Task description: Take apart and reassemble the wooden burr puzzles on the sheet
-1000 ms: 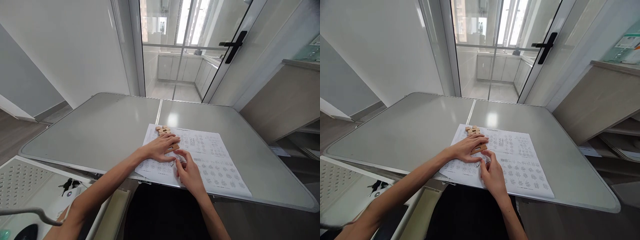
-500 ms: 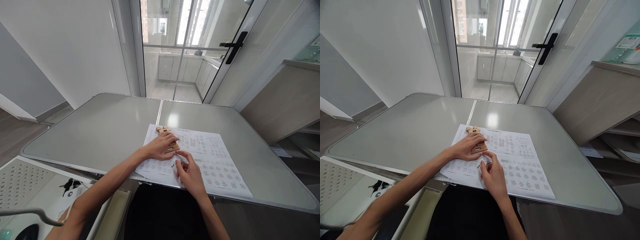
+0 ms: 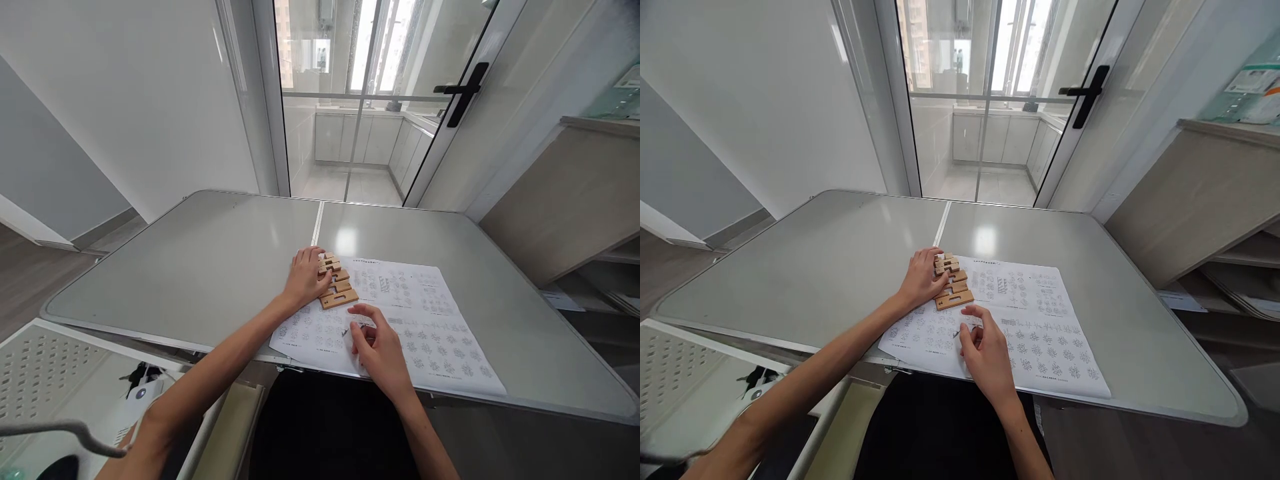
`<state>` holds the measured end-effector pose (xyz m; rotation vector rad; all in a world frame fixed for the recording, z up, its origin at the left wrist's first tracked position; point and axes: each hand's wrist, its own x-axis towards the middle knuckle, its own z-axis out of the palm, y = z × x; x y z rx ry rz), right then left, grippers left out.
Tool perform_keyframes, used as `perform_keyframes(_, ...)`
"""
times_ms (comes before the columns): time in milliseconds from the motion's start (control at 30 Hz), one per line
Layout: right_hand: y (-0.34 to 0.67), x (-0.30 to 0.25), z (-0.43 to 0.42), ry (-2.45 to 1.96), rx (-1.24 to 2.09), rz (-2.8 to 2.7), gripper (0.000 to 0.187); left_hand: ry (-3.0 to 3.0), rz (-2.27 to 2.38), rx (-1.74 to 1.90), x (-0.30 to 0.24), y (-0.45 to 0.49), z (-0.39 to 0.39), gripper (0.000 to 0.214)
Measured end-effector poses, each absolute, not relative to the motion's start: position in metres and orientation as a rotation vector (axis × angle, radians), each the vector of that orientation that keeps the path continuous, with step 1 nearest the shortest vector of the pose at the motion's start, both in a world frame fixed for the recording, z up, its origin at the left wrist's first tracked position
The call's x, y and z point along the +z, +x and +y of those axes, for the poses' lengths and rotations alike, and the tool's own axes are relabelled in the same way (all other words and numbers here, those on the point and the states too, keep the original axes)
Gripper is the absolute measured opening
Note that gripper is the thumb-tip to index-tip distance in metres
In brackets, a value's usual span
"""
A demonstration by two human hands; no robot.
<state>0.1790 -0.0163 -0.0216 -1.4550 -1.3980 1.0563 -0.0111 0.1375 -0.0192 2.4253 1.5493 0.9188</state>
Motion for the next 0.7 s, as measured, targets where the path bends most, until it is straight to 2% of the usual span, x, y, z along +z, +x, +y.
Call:
perform_keyframes(500, 0.178, -0.022, -0.015, -1.400, 1.012, -1.440, 0.035, 2.302, 1.670, 0.873, -0.031, -0.019, 0.150, 0.045)
perform_keyframes(700, 0.176, -0.019, -0.014, -1.407, 1.026, -1.426, 0.030, 2.275, 1.637, 0.915, -0.018, -0.016, 0.145, 0.047)
